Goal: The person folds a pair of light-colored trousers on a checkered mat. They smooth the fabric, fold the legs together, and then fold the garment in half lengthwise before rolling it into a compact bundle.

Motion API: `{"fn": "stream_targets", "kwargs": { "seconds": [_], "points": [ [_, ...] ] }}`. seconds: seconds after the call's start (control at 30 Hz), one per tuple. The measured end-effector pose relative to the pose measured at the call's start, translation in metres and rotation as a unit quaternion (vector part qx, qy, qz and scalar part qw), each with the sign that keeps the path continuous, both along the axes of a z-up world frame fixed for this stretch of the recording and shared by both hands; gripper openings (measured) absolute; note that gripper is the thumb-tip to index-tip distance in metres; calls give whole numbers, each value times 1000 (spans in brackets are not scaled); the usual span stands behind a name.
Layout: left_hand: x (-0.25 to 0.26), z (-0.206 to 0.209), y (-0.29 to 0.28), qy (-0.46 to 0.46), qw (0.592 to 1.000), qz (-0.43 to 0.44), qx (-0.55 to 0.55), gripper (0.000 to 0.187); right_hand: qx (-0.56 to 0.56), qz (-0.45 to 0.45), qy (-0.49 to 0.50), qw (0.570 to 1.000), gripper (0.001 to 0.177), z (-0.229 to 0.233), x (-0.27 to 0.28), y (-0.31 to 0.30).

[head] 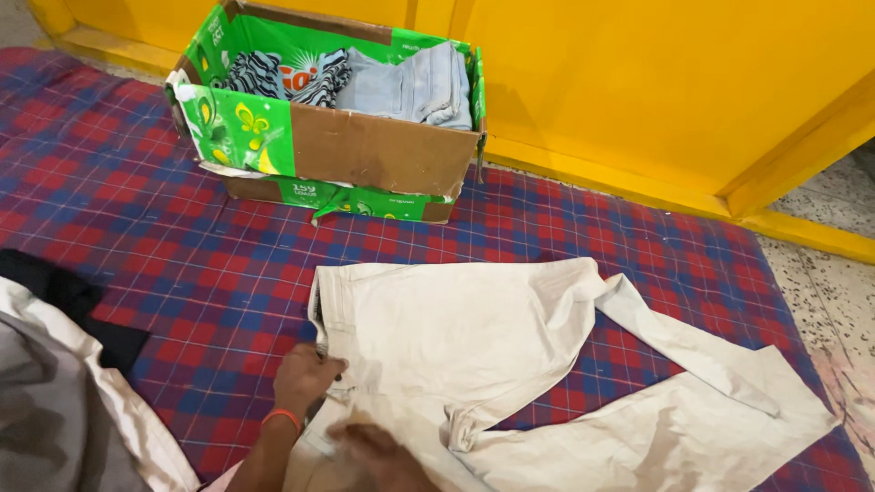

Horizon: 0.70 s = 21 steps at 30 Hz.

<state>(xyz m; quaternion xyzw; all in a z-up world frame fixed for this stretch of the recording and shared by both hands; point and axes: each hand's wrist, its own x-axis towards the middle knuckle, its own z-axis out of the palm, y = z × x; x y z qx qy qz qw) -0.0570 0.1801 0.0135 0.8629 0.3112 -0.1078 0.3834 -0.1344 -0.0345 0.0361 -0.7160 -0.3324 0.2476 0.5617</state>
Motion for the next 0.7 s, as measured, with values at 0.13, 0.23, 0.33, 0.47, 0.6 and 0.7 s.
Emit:
{"fn": "stream_targets", "kwargs": {
  "seconds": [0.13,0.23,0.33,0.47,0.6,0.7],
  "points": [
    [6,2,2,-1,999,44,-28,47,43,-8,86,995,38,-26,-9,25],
    [8,7,-1,14,998,51,-19,46,58,-7,105,993,36,-24,-12,35],
    [12,12,0,15,999,47,-13,45,62,-3,110,992,35,-11,-11,39],
    [24,15,3,9,999,45,-13,46,62,-3,111,992,33,-1,-14,42],
    [28,15,20,-43,998,30,23,49,61,-5,111,992,31,-7,-18,48],
    [30,19,46,-33,999,40,14,41,62,-11,102,993,30,-14,-14,47]
  ]
}}
